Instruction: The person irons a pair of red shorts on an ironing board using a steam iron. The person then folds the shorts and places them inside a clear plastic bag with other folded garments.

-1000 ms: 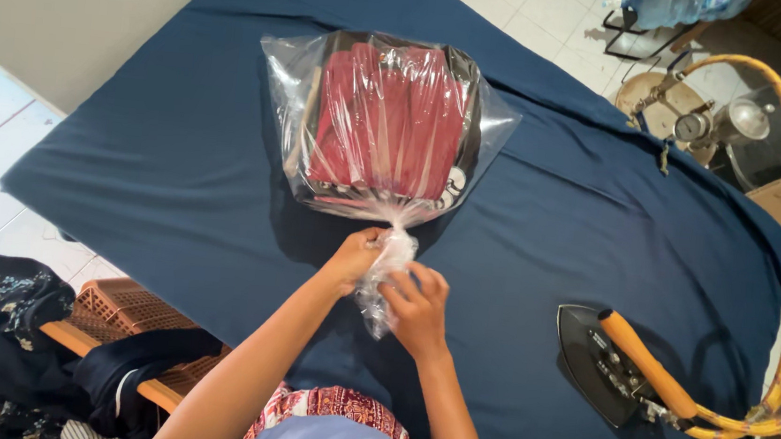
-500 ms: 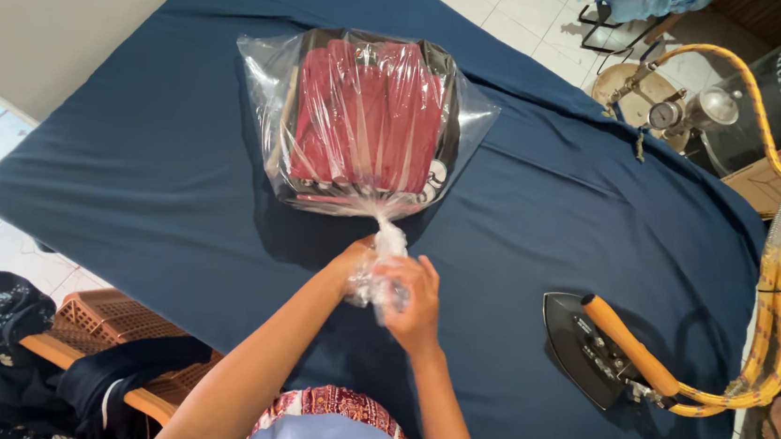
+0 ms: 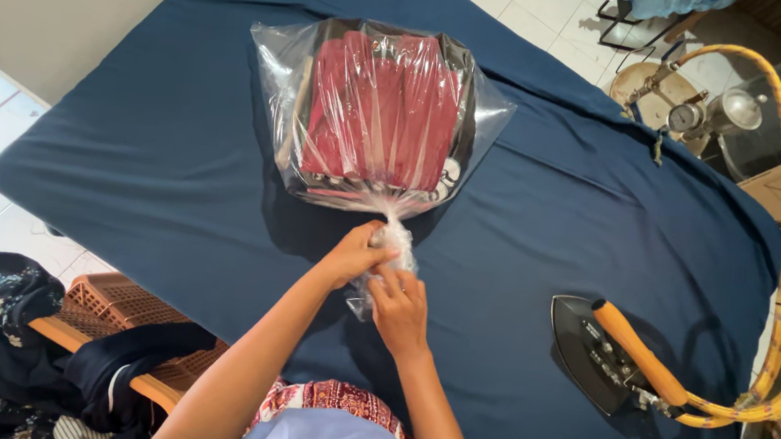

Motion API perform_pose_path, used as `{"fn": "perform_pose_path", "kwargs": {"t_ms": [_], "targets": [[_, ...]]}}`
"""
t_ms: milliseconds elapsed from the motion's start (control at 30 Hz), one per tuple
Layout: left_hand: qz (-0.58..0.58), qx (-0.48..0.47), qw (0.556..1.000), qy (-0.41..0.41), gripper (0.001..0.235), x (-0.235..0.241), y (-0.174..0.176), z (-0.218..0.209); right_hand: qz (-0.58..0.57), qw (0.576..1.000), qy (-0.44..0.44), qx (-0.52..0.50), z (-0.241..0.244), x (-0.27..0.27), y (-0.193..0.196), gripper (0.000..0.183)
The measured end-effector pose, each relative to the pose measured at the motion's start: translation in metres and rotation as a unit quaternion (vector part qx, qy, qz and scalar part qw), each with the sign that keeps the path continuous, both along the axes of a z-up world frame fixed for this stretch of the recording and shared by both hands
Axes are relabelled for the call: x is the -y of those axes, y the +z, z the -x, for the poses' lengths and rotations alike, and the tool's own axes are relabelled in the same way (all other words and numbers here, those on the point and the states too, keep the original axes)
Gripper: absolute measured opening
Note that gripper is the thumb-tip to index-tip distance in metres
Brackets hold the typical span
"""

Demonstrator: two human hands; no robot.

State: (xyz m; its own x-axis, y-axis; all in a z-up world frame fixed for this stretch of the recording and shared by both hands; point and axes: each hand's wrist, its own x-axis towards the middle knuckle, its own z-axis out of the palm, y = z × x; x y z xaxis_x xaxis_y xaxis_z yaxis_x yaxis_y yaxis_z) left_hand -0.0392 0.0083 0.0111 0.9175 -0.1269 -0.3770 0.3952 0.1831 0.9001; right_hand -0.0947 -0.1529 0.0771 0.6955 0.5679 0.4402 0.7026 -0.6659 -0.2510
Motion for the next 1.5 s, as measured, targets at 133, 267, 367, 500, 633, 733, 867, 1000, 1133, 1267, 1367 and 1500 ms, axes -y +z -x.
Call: {"fn": "perform_pose_path", "kwargs": {"t_ms": [133,267,367,500,633,733,867,1000,1133,1267,1367,1500], "targets": [[0.213,0.005,0.976,0.040,0.036,0.006,-0.032,-0.005,0.005,0.999,-0.044,-0.024,0.003,0.010,0.002,0.023],[0.291,-0.033,0.949,0.117,0.041,0.010,-0.067,-0.004,0.020,0.975,0.035,-0.219,0.009,0.030,0.010,0.061],[0.300,-0.041,0.945,0.121,0.045,0.007,-0.084,-0.009,-0.190,0.886,0.027,-0.423,0.005,0.027,0.007,0.063],[0.203,-0.001,0.971,0.124,0.038,0.008,-0.092,-0.012,-0.489,0.552,-0.124,-0.664,-0.017,0.013,-0.022,0.061],[-0.008,0.082,0.983,0.166,0.045,-0.011,-0.081,-0.019,-0.560,0.386,-0.190,-0.708,-0.057,-0.007,-0.057,0.065],[0.053,0.076,0.979,0.182,0.055,-0.005,-0.075,-0.013,-0.616,0.332,-0.201,-0.685,-0.085,-0.021,-0.088,0.059],[0.271,-0.022,0.910,0.313,0.039,-0.010,-0.066,-0.029,-0.687,0.302,-0.127,-0.649,-0.128,-0.035,-0.122,0.039],[0.171,-0.137,0.909,0.355,0.034,-0.011,-0.060,-0.052,-0.705,0.266,-0.016,-0.658,-0.144,-0.031,-0.133,0.028],[0.278,-0.099,0.881,0.370,0.026,-0.007,-0.063,-0.070,-0.600,0.443,-0.252,-0.617,-0.132,-0.014,-0.125,0.031],[0.314,-0.130,0.896,0.287,0.018,-0.016,-0.081,-0.072,-0.489,0.641,-0.248,-0.537,-0.118,-0.007,-0.112,0.041],[0.413,-0.152,0.887,0.142,0.023,-0.027,-0.100,-0.068,-0.357,0.786,-0.260,-0.434,-0.107,-0.004,-0.104,0.044],[0.402,-0.161,0.887,0.162,0.023,-0.052,-0.106,-0.065,-0.039,0.927,-0.284,-0.243,-0.096,-0.017,-0.090,0.025]]}}
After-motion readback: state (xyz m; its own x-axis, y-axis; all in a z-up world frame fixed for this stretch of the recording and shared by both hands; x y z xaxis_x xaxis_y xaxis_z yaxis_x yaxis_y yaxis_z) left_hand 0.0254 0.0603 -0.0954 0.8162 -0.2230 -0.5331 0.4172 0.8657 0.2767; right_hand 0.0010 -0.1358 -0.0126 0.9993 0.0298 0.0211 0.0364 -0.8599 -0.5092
